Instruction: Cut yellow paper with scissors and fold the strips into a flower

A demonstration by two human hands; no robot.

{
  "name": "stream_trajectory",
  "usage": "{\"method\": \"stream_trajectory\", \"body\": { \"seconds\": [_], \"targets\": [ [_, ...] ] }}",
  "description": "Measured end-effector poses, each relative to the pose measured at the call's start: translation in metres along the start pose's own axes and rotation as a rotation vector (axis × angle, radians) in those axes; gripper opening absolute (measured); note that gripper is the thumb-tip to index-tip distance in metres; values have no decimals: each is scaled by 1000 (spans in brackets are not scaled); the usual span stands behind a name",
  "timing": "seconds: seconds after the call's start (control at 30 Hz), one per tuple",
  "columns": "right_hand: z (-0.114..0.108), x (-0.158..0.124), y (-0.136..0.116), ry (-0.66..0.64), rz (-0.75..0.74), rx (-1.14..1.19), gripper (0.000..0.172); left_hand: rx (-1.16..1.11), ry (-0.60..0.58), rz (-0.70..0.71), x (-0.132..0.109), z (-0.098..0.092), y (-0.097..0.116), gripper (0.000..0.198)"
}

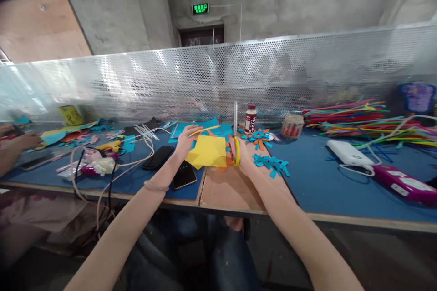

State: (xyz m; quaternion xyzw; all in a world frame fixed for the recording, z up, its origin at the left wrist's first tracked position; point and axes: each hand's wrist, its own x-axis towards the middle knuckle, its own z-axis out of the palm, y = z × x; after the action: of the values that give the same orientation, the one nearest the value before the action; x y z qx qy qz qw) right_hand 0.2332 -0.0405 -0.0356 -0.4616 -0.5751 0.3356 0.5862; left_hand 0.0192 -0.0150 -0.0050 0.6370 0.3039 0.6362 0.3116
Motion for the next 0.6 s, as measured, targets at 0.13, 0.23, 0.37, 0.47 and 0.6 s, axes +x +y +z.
{"method": "stream_trajectory", "body": {
  "seconds": [0.13, 0.23, 0.37, 0.47, 0.6],
  "targets": [
    [6, -1, -8, -108, 62, 199, 52, 131, -217, 102, -2, -5, 1, 23],
    [5, -3, -12, -129, 82, 292, 39, 133, -285, 78, -3, -3, -4, 23],
    [3, -4, -9, -140, 89, 386, 32, -20, -240, -131, -2, 2, -10, 25],
    [4, -2, -4, -141, 92, 431, 30, -138, -253, -476, -1, 4, -13, 46],
    [5, 2, 1, -144, 100, 439, 30, -90, -372, -523, -4, 3, -17, 47]
  ]
}}
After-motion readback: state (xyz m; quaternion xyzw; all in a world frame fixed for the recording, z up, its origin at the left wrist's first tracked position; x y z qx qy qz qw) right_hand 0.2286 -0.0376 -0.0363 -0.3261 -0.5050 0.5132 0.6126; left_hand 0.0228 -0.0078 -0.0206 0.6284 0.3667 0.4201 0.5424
